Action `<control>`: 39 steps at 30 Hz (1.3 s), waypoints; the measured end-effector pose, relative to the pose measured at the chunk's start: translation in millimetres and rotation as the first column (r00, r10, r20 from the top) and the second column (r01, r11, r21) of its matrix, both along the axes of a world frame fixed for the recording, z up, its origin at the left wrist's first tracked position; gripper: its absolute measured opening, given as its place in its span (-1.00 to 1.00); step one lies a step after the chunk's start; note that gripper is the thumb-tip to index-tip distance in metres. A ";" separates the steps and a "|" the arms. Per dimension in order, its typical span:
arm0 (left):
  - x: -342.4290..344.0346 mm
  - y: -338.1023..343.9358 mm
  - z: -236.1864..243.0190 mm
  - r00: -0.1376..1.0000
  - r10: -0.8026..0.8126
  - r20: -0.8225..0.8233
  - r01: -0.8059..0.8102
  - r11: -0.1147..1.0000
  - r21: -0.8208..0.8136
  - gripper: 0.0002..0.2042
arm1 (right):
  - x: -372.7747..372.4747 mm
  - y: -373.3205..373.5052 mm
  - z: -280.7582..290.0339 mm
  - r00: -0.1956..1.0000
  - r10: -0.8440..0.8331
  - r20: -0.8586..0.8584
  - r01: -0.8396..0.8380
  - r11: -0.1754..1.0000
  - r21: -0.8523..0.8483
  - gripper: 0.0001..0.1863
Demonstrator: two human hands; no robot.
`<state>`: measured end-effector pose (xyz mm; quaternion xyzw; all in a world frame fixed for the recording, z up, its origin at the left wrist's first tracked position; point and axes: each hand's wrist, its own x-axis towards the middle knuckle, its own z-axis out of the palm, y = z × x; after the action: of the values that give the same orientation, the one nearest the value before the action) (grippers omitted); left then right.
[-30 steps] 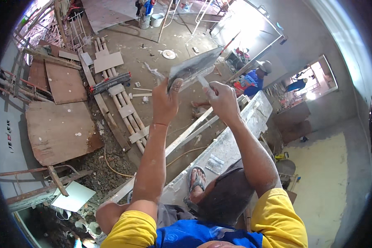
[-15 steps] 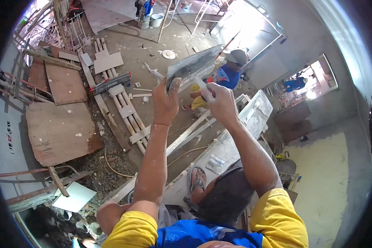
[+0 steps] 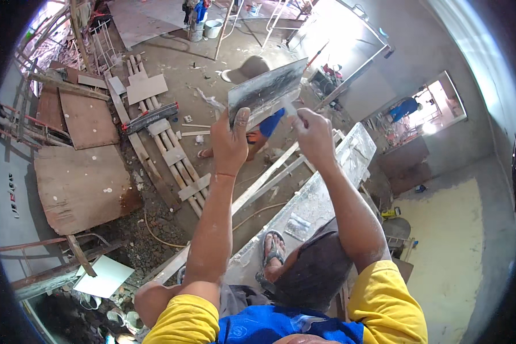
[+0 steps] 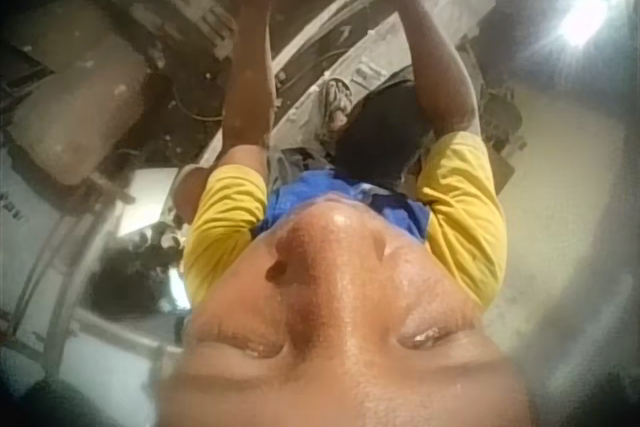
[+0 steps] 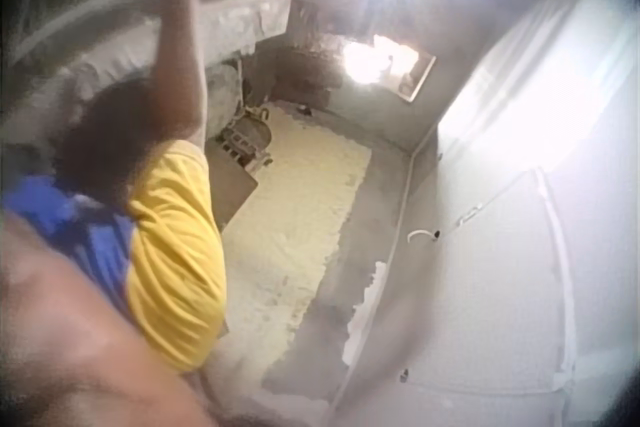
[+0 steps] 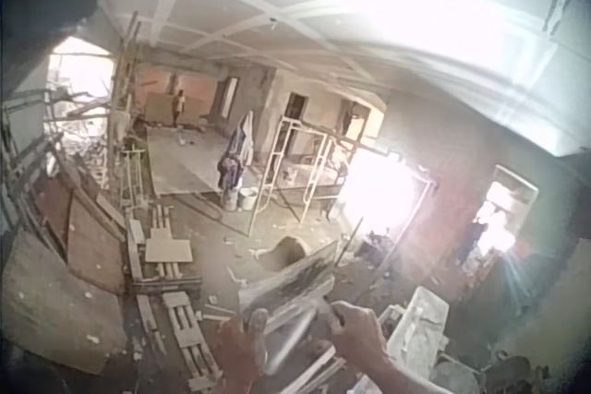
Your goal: Applying mortar or adhesive to the back of a large tile using a trowel.
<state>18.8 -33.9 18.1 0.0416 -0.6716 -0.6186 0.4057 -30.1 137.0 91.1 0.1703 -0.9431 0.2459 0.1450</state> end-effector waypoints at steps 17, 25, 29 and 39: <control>-5.1 6.9 -3.1 0.999 -0.035 -0.014 0.035 0.998 0.052 -0.61 | -1.4 7.5 -2.7 1.000 0.010 -0.025 -0.010 1.000 0.012 -0.76; -5.9 4.3 -7.8 0.999 -0.008 -0.044 0.011 0.997 0.071 -0.60 | -1.7 2.8 -10.1 0.997 0.050 -0.054 -0.051 0.999 -0.015 -0.72; -5.0 3.8 -8.6 1.000 -0.026 -0.006 0.027 0.997 0.075 -0.61 | -3.4 3.4 -4.2 1.000 0.003 -0.009 -0.002 0.999 0.036 -0.74; -6.3 6.9 -10.3 0.997 0.071 0.015 -0.070 0.997 -0.043 -0.62 | 8.3 -5.7 1.0 0.996 0.019 0.093 -0.024 0.998 0.053 -0.74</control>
<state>12.5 -27.0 7.8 0.0617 -0.6859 -0.5892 0.4226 -21.8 131.3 92.1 0.1727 -0.9533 0.2294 0.0941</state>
